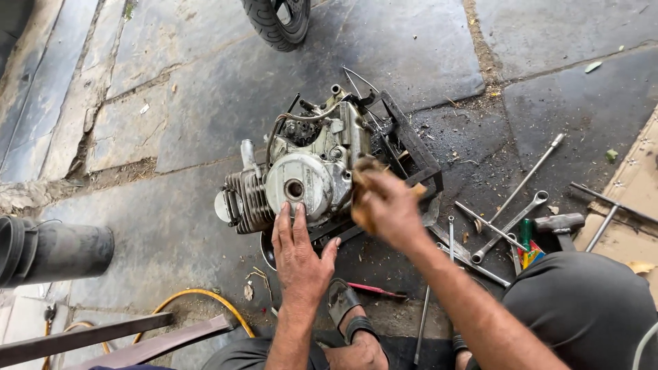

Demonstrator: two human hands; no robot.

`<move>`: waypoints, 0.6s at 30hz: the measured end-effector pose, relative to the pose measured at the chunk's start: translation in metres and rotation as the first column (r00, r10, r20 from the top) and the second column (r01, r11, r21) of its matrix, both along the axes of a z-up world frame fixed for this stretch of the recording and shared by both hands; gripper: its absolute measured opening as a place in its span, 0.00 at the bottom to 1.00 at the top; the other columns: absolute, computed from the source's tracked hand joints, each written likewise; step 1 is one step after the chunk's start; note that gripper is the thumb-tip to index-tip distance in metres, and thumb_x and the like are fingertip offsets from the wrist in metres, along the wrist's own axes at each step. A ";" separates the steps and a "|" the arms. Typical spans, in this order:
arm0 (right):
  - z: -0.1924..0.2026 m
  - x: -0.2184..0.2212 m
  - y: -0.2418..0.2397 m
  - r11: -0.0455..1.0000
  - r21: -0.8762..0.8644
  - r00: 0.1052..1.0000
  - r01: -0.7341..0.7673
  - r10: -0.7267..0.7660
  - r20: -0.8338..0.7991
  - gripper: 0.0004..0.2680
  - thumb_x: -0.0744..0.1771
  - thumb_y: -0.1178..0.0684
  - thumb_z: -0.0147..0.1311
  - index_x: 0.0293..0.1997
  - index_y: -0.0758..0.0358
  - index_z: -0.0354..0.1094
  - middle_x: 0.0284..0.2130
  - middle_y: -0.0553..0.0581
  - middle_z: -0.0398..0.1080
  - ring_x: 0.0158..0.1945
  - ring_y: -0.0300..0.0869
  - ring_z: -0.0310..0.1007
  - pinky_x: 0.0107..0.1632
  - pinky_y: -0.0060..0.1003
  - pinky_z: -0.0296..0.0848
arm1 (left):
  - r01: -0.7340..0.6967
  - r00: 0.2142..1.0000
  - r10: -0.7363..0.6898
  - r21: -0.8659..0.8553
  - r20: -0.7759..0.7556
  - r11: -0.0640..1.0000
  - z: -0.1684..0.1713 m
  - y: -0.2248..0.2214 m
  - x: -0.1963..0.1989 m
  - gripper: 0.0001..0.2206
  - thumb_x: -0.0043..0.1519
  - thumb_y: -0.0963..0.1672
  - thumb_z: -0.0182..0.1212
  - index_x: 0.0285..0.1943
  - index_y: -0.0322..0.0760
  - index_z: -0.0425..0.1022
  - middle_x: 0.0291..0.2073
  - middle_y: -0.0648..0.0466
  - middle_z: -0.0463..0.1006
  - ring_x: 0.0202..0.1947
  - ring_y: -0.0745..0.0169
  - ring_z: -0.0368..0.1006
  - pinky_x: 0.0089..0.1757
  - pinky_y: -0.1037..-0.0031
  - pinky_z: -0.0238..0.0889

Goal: The person sits on the ground beside a motorcycle engine mounted in a frame and works on it with wrenches, turning bolts on the engine casing and adjusting components by hand. They briefly wipe their hands with a rag before resuming work on the engine.

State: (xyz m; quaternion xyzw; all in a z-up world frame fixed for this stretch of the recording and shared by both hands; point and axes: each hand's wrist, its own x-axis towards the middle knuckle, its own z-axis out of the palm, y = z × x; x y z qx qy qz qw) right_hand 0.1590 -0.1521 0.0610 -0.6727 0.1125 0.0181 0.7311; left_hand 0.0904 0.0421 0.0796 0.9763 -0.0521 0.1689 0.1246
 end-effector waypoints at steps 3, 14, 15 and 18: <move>-0.013 -0.003 0.009 0.963 -0.210 0.984 -0.170 0.177 0.016 0.15 0.66 0.62 0.52 0.60 0.64 0.68 0.47 0.60 0.74 0.40 0.46 0.79 0.42 0.41 0.82 | -0.009 1.000 0.009 0.005 -0.026 1.000 0.001 0.002 0.002 0.45 0.50 0.50 0.77 0.75 0.37 0.55 0.72 0.41 0.52 0.71 0.36 0.50 0.65 0.50 0.52; 0.009 -0.016 -0.032 0.940 -0.210 0.963 -0.270 0.262 -0.069 0.14 0.62 0.61 0.52 0.52 0.65 0.75 0.35 0.63 0.80 0.33 0.44 0.81 0.38 0.37 0.83 | -0.082 0.977 0.081 0.004 -0.197 0.997 0.017 -0.004 0.008 0.40 0.54 0.53 0.73 0.72 0.36 0.56 0.70 0.38 0.52 0.70 0.36 0.49 0.62 0.47 0.52; 0.011 -0.018 -0.032 0.920 -0.248 0.953 -0.303 0.287 -0.098 0.12 0.63 0.60 0.52 0.50 0.65 0.75 0.34 0.61 0.79 0.32 0.42 0.80 0.36 0.38 0.84 | -0.093 0.970 0.091 0.000 -0.225 0.996 0.020 -0.005 0.009 0.40 0.54 0.53 0.73 0.72 0.37 0.56 0.70 0.38 0.52 0.70 0.36 0.48 0.63 0.47 0.51; 0.008 -0.031 -0.029 0.879 -0.328 0.938 -0.347 0.324 -0.123 0.09 0.63 0.59 0.54 0.46 0.64 0.75 0.30 0.59 0.77 0.28 0.41 0.76 0.31 0.39 0.80 | -0.116 0.957 0.109 -0.011 -0.270 0.993 0.033 -0.009 0.009 0.40 0.54 0.53 0.73 0.72 0.38 0.57 0.71 0.39 0.51 0.71 0.38 0.47 0.64 0.47 0.49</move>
